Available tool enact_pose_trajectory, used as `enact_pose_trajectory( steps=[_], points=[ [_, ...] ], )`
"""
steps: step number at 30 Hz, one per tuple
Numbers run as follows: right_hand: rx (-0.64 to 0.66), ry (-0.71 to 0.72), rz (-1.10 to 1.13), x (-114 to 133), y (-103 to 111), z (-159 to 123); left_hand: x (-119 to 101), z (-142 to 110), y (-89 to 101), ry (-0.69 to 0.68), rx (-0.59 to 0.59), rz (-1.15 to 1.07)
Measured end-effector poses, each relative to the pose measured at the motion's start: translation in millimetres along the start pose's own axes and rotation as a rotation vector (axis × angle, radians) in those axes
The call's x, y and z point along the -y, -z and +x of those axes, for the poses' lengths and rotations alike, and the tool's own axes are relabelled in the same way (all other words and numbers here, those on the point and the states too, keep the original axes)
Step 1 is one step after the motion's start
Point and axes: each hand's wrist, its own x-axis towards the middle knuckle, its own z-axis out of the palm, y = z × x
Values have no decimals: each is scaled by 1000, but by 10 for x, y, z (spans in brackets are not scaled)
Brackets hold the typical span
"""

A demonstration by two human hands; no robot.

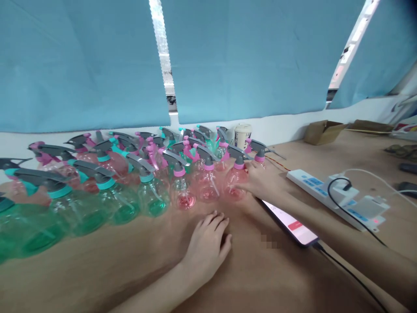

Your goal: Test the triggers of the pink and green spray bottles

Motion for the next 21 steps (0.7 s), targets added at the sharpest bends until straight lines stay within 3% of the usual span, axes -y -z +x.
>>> enact_pose_trajectory(
  steps=[10,16,21],
  points=[
    [87,-75,-59,39,-46,147,1,7,-9,0,-11,-3],
    [29,-44,-25,21,-153,230,13,6,-12,-13,-29,-4],
    [28,11,35,5,-66,106,17,12,-7,-18,-17,-1]
  ],
)
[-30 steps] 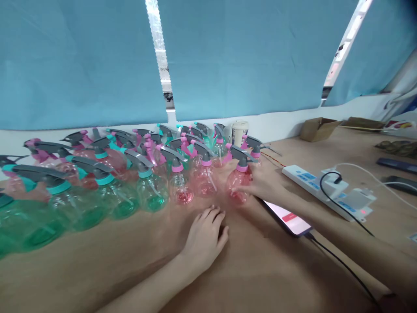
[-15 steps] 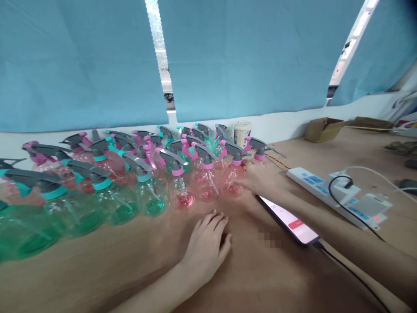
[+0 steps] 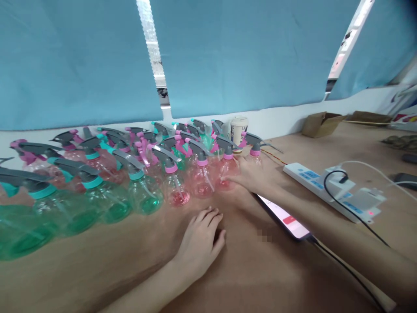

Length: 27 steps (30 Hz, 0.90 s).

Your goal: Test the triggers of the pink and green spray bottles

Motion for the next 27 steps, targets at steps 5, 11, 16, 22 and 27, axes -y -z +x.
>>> enact_pose_trajectory(
  steps=[5,11,16,22,27],
  points=[
    [3,1,187,-171,244,-257,18,4,-7,-5,5,0],
    [-97,-165,282,-769,237,-316,20,32,1,-5,2,-3],
    [-116,-173,326,-1059,-18,-89,17,40,15,0,5,6],
    [-81,-46,408,-983,-115,95,8,22,5,10,-15,-4],
    [-132,-74,414,-982,-119,48,6,12,-15,26,-24,0]
  ],
)
